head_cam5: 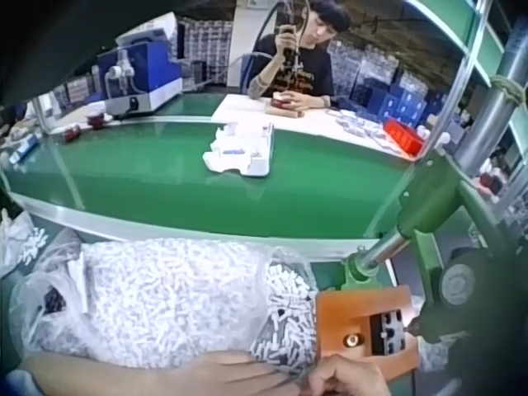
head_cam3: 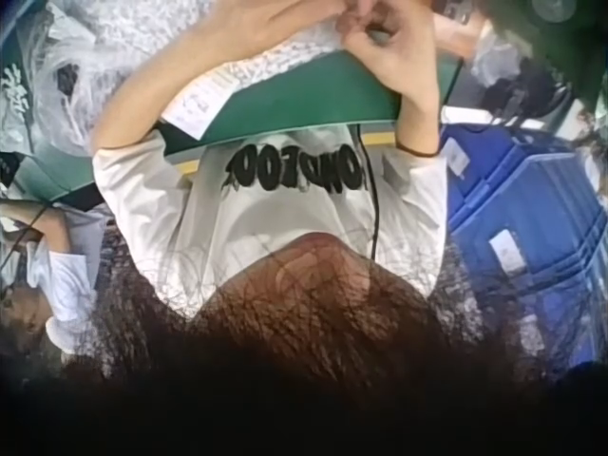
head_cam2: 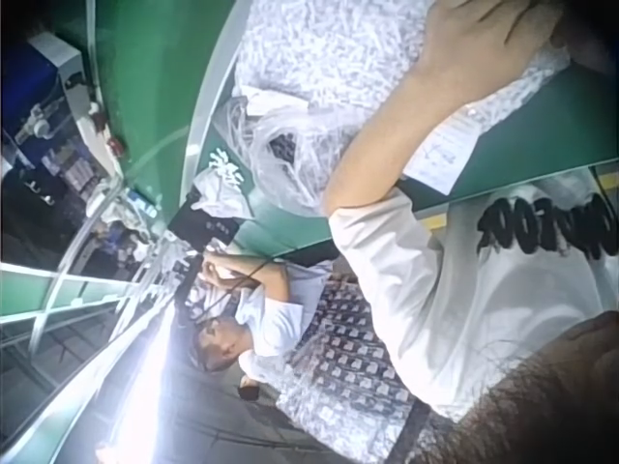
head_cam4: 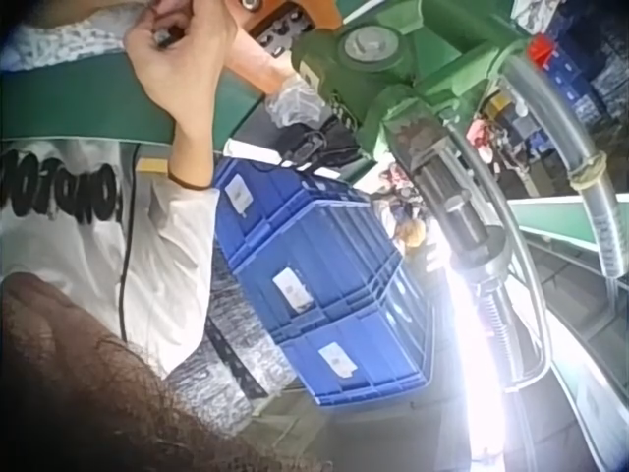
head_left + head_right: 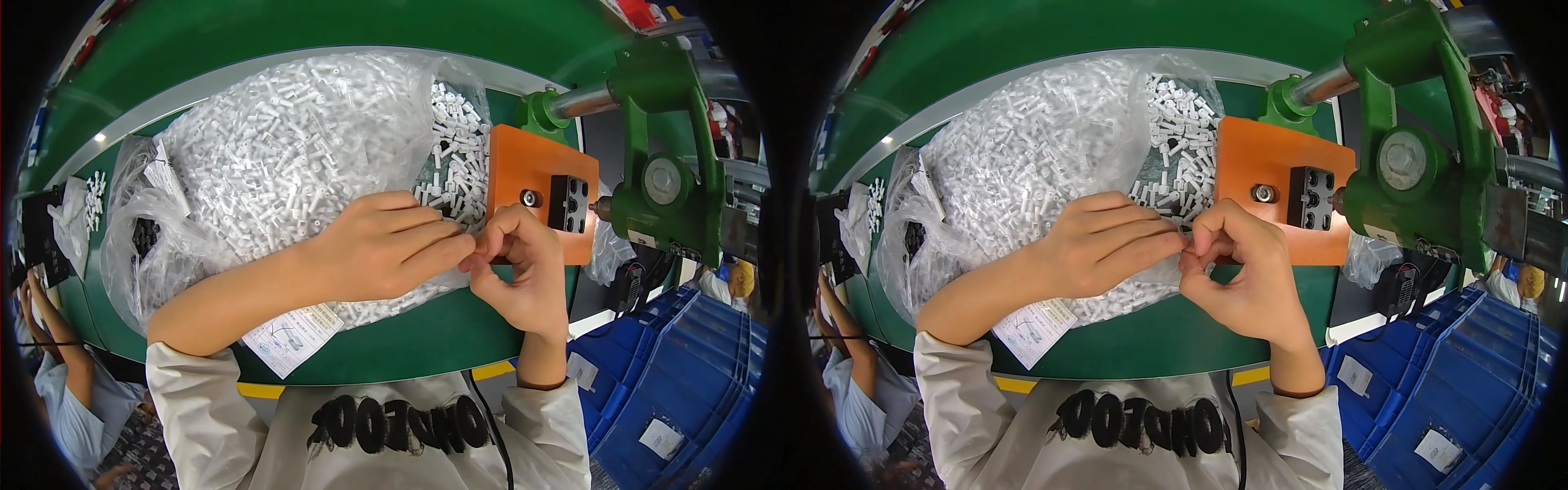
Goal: The person assembles small plastic components by hand, places them into a benchtop press fixture, and presses them down using the lever.
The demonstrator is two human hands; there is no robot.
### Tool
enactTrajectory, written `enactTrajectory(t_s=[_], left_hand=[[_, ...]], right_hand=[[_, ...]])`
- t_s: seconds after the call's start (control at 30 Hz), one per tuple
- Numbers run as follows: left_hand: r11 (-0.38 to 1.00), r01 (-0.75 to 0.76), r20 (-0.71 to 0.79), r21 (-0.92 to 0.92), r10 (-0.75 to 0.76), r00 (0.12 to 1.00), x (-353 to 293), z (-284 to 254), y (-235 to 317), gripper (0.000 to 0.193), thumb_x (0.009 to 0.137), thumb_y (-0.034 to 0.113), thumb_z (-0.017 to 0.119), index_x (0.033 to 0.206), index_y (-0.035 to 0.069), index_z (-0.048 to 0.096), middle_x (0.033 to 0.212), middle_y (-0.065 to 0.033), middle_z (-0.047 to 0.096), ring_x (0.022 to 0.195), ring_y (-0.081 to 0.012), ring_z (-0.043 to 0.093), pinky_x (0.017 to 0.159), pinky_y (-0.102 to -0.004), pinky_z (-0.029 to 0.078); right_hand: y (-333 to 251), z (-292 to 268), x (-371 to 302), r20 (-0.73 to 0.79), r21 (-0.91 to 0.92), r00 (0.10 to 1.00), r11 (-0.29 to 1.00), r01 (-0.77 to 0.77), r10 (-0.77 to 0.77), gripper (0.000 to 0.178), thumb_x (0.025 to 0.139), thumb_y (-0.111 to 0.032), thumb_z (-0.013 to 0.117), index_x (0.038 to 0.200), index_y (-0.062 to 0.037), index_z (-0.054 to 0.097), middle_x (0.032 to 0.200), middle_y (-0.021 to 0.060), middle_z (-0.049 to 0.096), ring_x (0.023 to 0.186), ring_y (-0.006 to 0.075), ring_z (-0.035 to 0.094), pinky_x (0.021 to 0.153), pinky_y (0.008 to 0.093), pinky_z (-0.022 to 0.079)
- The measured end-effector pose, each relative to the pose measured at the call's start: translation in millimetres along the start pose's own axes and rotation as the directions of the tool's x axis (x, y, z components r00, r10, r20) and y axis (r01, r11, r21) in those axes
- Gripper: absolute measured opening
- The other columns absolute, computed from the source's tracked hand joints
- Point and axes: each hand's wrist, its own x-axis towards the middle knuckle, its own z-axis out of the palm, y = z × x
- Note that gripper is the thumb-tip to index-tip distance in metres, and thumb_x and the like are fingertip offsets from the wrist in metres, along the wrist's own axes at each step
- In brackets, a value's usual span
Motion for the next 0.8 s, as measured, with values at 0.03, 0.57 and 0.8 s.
enactTrajectory(t_s=[0.03,0.57,0.8], left_hand=[[1.0,0.005,0.004,-0.004,-0.005,1.0,0,0,0,0.027,0.073,0.01,0.068,0.099,0.002,0.065,0.089,-0.0062,0.067,0.076,-0.0158,0.064,0.062,-0.0269,0.046],[0.997,-0.003,-0.011,0.081,0.004,1.0,0,1,2,0.025,0.072,0.01,0.068,0.095,0.002,0.065,0.085,-0.0047,0.065,0.075,-0.0146,0.062,0.061,-0.0264,0.045],[0.997,0.043,0.11,0.066,-0.05,0.993,2,-7,5,0.025,0.071,0.008,0.067,0.093,-0.002,0.066,0.092,-0.0133,0.068,0.083,-0.0242,0.067,0.065,-0.0316,0.051]], right_hand=[[0,0,0,0.003,-0.004,1.0,1.0,0.002,-0.002,0.022,0.073,0.012,0.064,0.082,-0.0012,0.049,0.073,0.0025,0.055,0.065,0.006,0.057,0.06,0.0211,0.05],[5,7,1,-0.062,-0.066,0.993,0.993,0.097,-0.101,0.022,0.07,0.013,0.065,0.08,-0.0009,0.051,0.073,0.0039,0.055,0.061,0.0076,0.06,0.057,0.0202,0.049],[2,14,4,-0.076,-0.273,0.975,0.945,0.182,-0.21,0.023,0.067,0.014,0.065,0.081,-0.0003,0.054,0.075,0.006,0.056,0.06,0.0119,0.062,0.052,0.0224,0.051]])
